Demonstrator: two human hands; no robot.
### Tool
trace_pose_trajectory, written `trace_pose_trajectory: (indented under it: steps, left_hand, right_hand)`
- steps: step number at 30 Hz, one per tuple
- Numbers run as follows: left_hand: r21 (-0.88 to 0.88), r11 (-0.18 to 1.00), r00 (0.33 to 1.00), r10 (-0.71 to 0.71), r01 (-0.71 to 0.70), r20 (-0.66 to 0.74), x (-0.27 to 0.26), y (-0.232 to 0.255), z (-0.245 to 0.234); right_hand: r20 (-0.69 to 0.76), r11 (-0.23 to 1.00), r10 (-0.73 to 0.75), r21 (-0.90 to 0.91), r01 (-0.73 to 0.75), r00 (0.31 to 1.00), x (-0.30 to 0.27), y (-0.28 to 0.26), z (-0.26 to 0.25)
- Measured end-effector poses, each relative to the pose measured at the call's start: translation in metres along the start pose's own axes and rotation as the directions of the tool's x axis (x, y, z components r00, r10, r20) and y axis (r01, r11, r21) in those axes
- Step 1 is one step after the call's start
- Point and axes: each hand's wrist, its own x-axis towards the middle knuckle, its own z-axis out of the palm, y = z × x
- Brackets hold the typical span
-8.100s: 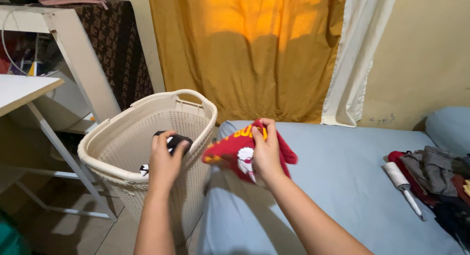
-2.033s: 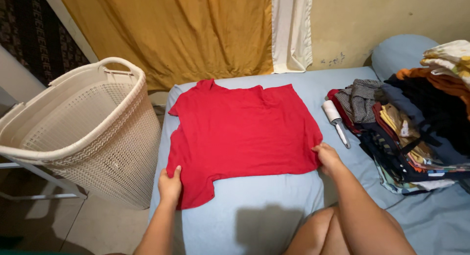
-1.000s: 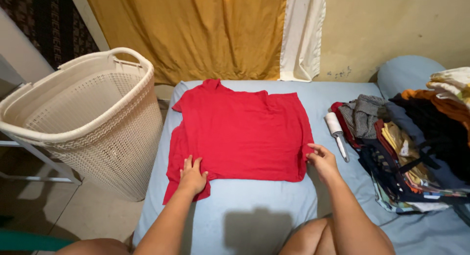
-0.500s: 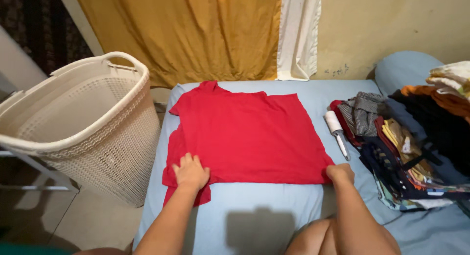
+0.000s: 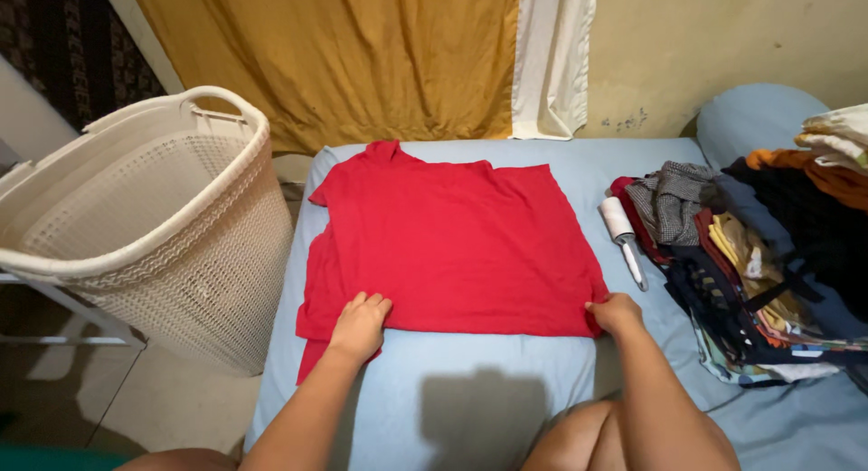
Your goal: The person folds a floral towel, a red t-shirt, and a black t-shirt on a bed. Each item is smoothed, folded into a compact rectangle, and placed on a growing stack of folded clothes.
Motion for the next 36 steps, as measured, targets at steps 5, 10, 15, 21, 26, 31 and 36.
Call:
trace_pose_trajectory:
  steps: [5,10,15,21,26,31,36]
  left_hand:
    - [0.074,0.997,1.000,-0.021,0.020,0.022,0.001,-0.006,0.006]
    - [0.045,0.998,0.991,-0.051,0.045,0.128,0.001,-0.012,-0.006]
    - [0.120,0.989,0.924,-0.127,0.089,0.360,0.004,0.001,-0.033]
    - [0.098,0.981,0.868,-0.195,0.169,0.456,0.035,0.018,-0.053]
    - [-0.008,1.000,0.988,-0.003,0.004,0.153,0.054,0.037,-0.021]
    - [-0.112,0.994,0.985,0.006,0.013,0.170,0.073,0.059,0.005]
    - [-0.115,0.992,0.988,-0.026,0.044,0.151,0.090,0.060,0.012]
  right_hand:
    - [-0.063,0.994,0.072,-0.072,-0.077,0.995,0.013,0.012,-0.013]
    - [-0.010,0.963,0.170,-0.213,-0.168,0.985,0.015,0.018,-0.020]
    - [0.097,0.897,0.323,-0.349,-0.271,0.942,0.008,0.010,-0.025]
    - [-0.147,0.916,-0.037,-0.400,-0.025,0.988,-0.051,-0.035,-0.038]
    - [-0.021,0.776,-0.476,-0.480,0.409,0.879,-0.109,-0.099,-0.023]
    - [-0.058,0.578,-0.779,-0.455,0.678,0.624,-0.137,-0.133,0.005]
    - [0.044,0.380,-0.912,-0.278,0.882,0.407,-0.151,-0.143,0.055]
